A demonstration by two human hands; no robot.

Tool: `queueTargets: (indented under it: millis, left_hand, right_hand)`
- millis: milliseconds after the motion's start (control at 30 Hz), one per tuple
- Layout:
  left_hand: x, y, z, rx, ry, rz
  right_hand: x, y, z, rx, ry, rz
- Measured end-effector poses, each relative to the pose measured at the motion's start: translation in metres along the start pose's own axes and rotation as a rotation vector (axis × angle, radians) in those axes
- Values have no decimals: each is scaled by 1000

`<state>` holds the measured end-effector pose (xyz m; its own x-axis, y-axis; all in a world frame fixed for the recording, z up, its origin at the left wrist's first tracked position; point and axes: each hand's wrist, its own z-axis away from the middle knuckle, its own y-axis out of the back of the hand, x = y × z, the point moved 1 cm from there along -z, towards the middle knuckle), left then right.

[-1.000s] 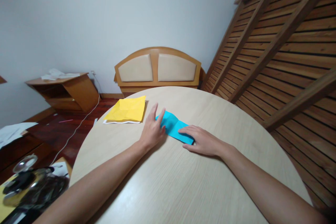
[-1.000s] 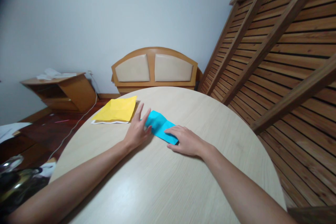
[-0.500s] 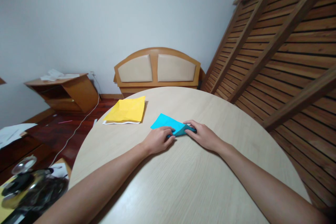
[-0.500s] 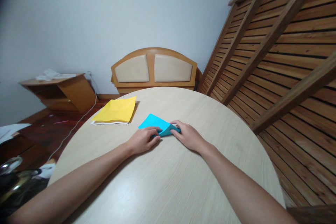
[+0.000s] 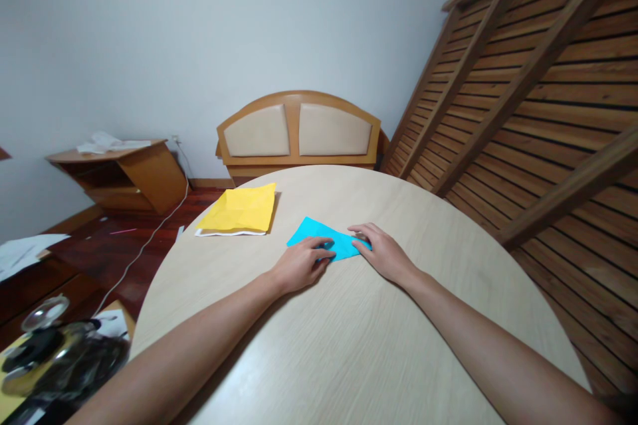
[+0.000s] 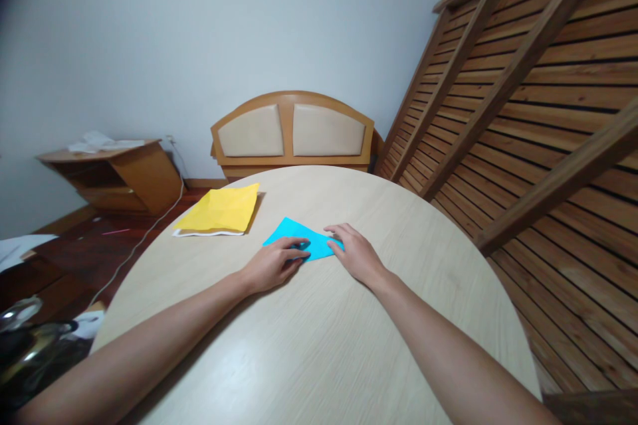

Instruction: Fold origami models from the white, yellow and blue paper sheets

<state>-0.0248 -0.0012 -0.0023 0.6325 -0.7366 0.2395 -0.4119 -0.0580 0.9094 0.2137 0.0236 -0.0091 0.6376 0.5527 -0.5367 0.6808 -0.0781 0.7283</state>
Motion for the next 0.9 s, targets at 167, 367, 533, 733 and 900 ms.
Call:
queueTargets:
  millis: [167, 367, 533, 733, 900]
  left_hand:
    - [1, 1, -2, -17, -52, 21]
    - [2, 3, -4, -25, -57, 54]
    - [1, 4, -4, -33, -61, 26]
    - [0, 2, -3, -26, -62, -15]
    - [0, 2, -4, -22, -41, -45]
  right_hand:
    - [-9, 3, 2, -101, 76, 245]
    - [-32, -5, 17, -399, 161, 258]
    - [-23, 0, 21, -468, -9, 262]
    - [2, 9, 23, -359, -132, 373]
    - [5, 13, 18, -243, -21, 321]
